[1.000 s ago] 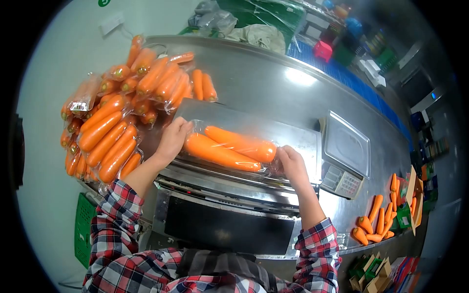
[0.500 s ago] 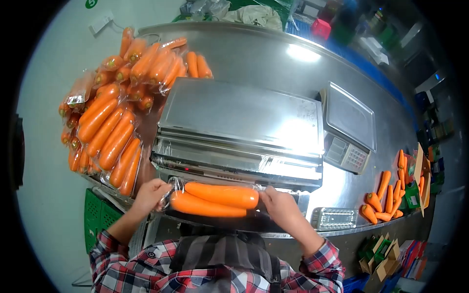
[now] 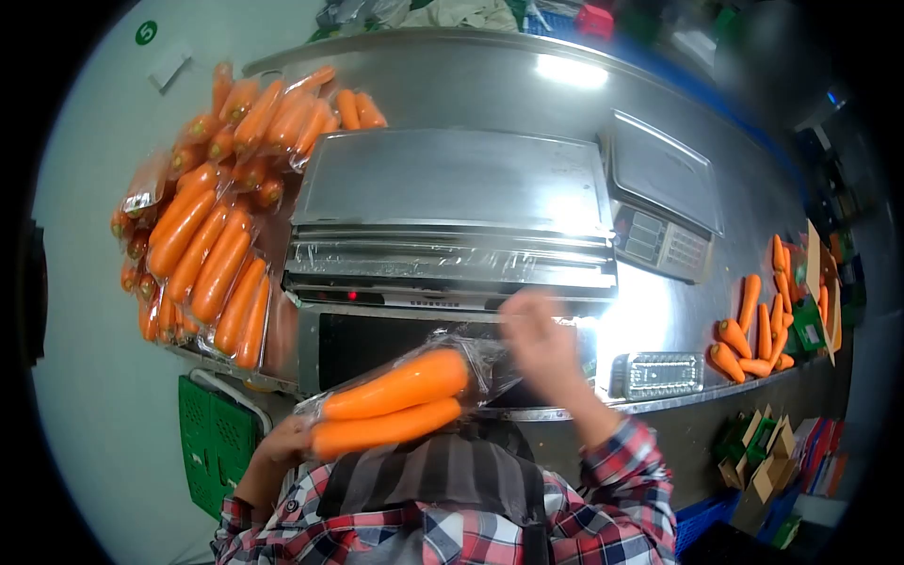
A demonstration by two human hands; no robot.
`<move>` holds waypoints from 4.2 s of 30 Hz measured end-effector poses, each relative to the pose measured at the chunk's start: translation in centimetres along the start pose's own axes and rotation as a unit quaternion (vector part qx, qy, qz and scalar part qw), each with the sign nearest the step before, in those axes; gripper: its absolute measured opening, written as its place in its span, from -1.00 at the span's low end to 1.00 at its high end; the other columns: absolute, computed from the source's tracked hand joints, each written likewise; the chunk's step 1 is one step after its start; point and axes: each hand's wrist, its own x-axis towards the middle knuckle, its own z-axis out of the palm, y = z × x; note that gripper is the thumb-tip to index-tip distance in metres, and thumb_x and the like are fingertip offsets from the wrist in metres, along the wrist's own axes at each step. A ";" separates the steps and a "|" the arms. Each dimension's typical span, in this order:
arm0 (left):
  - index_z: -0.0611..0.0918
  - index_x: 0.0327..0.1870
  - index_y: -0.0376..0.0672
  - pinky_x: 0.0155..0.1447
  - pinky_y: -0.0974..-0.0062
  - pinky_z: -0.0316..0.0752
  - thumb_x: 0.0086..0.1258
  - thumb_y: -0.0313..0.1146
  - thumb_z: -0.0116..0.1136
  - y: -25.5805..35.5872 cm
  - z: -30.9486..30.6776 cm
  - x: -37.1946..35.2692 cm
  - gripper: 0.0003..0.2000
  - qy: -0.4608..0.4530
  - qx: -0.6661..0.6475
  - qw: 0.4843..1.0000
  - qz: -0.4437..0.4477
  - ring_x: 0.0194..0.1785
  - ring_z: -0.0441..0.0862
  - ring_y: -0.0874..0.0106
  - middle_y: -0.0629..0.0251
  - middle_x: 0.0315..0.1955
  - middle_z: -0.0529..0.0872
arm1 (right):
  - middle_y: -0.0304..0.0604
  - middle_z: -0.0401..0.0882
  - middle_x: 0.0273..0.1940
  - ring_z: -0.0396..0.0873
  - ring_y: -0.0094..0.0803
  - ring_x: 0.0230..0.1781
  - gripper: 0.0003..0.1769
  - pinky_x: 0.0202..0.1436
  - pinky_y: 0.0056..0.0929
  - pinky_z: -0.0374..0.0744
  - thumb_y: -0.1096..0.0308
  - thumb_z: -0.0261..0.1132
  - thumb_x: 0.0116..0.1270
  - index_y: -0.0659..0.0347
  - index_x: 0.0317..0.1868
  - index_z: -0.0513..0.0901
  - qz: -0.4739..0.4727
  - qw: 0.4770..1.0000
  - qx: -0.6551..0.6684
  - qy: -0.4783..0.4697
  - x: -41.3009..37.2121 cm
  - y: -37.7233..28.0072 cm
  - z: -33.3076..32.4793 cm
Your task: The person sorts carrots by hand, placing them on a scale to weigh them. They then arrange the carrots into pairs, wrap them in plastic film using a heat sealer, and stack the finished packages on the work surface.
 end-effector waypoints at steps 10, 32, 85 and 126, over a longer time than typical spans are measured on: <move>0.64 -0.14 -0.30 -0.26 0.60 0.47 0.12 -0.34 0.39 10.6 2.4 3.5 -0.68 -0.263 0.272 0.914 0.148 -0.36 0.59 0.60 0.29 -0.44 0.67 | -0.15 0.49 -0.18 0.46 -0.49 -0.19 -0.63 -0.14 -0.47 0.45 0.14 0.09 0.40 0.27 -0.01 0.47 -0.151 0.813 0.137 -0.545 -3.2 -2.5 6.4; 0.56 -0.02 -0.35 -0.09 0.55 0.52 0.44 -0.01 -0.03 6.1 6.2 3.1 -0.52 0.107 0.033 0.993 0.026 -0.17 0.63 0.50 0.22 -0.19 0.66 | -0.05 0.61 -0.26 0.59 -0.41 -0.27 -0.52 -0.11 -0.51 0.53 0.09 -0.04 0.47 0.41 -0.18 0.57 0.343 0.883 0.282 -0.153 -3.1 -2.8 2.1; 0.55 -0.23 -0.21 -0.12 0.24 0.39 0.14 -0.45 0.17 -19.9 36.7 35.9 -0.82 -0.160 0.796 0.472 0.343 -0.24 0.50 0.18 0.19 -0.38 0.54 | 0.01 0.42 -0.17 0.41 -0.09 -0.11 -0.57 0.03 -0.27 0.42 0.30 0.37 0.01 0.24 -0.07 0.57 0.306 0.905 -0.294 -0.025 -19.1 32.7 -56.5; 0.59 -0.17 -0.20 0.11 0.30 0.37 0.30 -0.21 0.13 -17.6 42.9 47.0 -0.75 -0.103 0.739 0.617 0.249 -0.07 0.50 0.22 0.21 -0.26 0.60 | 0.04 0.42 0.10 0.46 -0.18 0.05 -0.53 0.04 -0.30 0.50 0.27 0.22 0.32 0.31 0.17 0.39 0.126 0.962 -0.197 0.142 -2.8 29.6 -46.2</move>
